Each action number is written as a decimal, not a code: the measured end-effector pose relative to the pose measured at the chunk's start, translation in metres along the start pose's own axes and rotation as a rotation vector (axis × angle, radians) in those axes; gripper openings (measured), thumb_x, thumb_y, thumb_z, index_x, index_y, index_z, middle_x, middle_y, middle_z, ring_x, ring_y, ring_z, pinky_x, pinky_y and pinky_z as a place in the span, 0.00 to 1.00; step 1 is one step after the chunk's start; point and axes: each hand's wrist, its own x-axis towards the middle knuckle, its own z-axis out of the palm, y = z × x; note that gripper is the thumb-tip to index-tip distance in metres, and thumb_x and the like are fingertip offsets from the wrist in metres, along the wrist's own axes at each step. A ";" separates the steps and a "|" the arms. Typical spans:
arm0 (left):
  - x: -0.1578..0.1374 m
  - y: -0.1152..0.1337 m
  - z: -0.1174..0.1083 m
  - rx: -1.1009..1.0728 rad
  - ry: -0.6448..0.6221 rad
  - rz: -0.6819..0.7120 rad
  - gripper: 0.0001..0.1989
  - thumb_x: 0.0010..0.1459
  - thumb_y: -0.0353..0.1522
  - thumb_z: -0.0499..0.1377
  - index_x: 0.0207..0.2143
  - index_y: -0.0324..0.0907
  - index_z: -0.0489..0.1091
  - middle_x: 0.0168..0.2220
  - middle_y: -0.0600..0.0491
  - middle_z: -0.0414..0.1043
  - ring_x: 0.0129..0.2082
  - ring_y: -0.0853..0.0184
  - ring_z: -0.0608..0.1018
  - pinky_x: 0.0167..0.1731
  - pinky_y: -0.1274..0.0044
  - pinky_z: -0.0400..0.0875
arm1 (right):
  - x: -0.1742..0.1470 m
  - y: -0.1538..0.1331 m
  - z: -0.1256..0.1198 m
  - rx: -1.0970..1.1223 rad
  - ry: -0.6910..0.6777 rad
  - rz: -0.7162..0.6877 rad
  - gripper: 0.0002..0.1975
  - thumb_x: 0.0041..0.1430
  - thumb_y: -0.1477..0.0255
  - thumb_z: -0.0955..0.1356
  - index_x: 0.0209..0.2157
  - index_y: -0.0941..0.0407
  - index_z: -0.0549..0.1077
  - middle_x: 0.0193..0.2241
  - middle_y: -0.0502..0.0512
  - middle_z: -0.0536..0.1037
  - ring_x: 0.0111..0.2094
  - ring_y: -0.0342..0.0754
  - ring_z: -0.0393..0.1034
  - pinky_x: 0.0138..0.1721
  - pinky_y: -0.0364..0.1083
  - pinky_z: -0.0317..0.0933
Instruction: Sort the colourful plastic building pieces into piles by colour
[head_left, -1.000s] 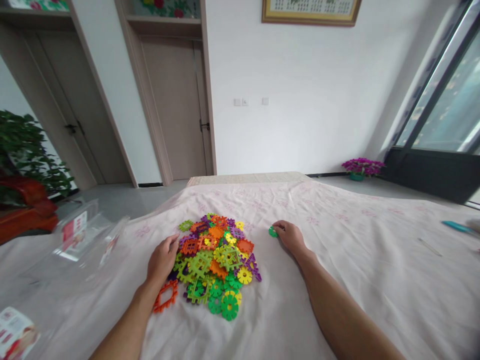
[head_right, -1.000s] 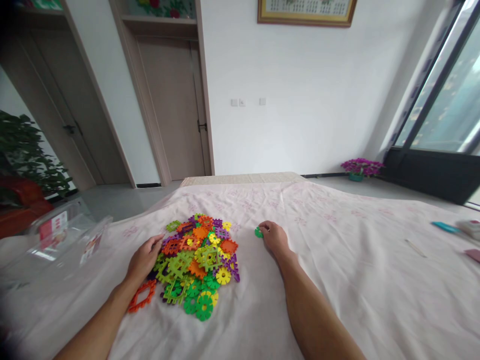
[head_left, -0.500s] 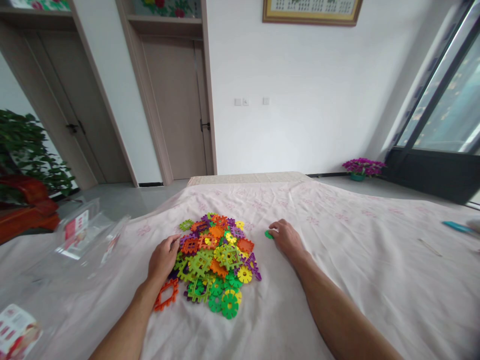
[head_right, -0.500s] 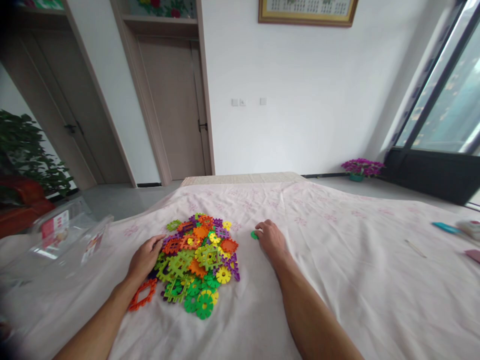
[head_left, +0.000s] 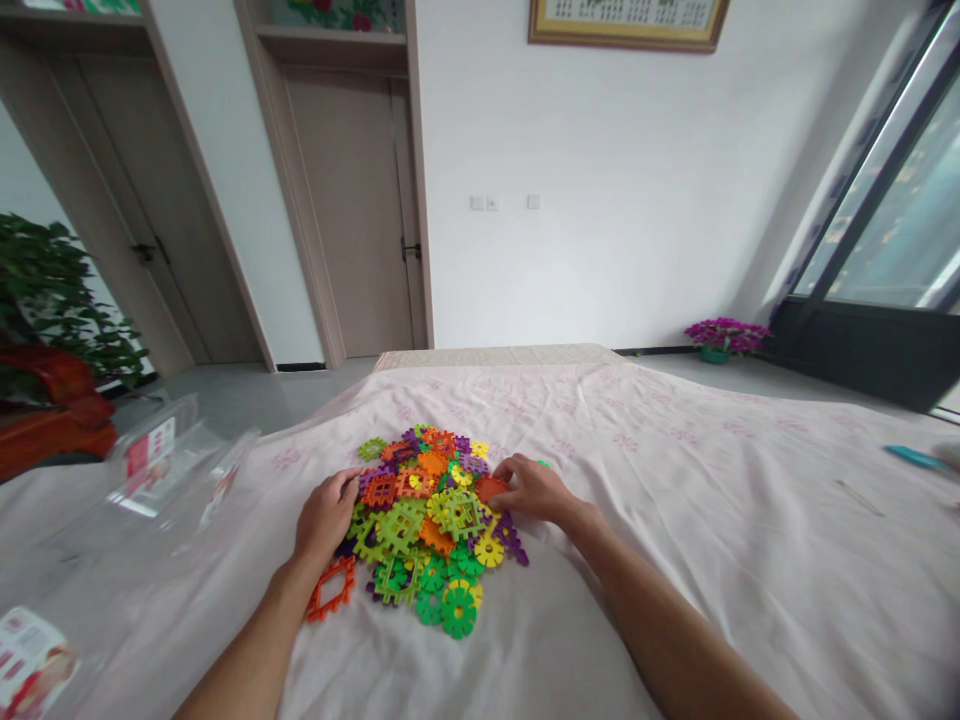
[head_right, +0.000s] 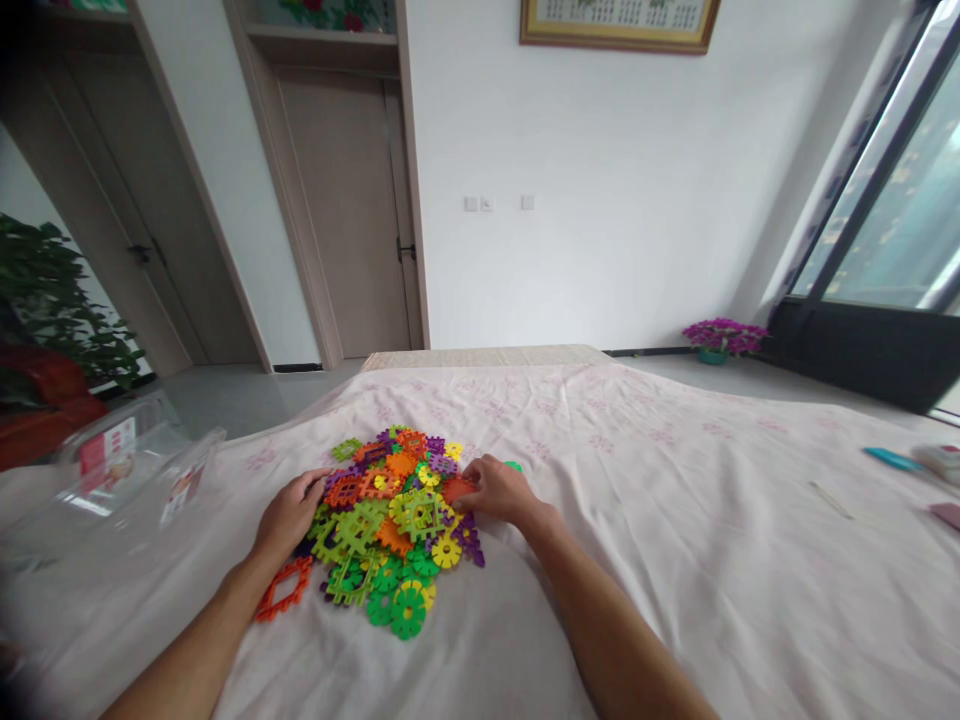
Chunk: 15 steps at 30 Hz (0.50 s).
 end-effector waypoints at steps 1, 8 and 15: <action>0.000 -0.001 0.000 -0.001 0.000 0.002 0.21 0.65 0.40 0.46 0.51 0.45 0.72 0.54 0.48 0.75 0.54 0.59 0.74 0.55 0.71 0.66 | 0.001 0.001 0.001 0.040 -0.001 0.014 0.21 0.42 0.59 0.77 0.39 0.51 0.77 0.37 0.49 0.79 0.36 0.47 0.71 0.34 0.42 0.57; 0.000 -0.001 0.000 0.007 0.009 0.004 0.21 0.65 0.39 0.46 0.52 0.46 0.72 0.53 0.49 0.75 0.54 0.60 0.74 0.55 0.72 0.65 | 0.012 0.030 -0.016 0.459 0.045 0.124 0.08 0.51 0.67 0.69 0.31 0.57 0.76 0.23 0.50 0.77 0.24 0.42 0.68 0.25 0.40 0.57; 0.000 0.000 0.000 0.018 0.005 -0.002 0.21 0.64 0.39 0.46 0.52 0.45 0.72 0.54 0.49 0.75 0.54 0.60 0.75 0.54 0.72 0.66 | 0.012 0.096 -0.030 0.680 0.412 0.408 0.11 0.50 0.65 0.69 0.33 0.59 0.75 0.20 0.53 0.75 0.20 0.43 0.68 0.22 0.41 0.63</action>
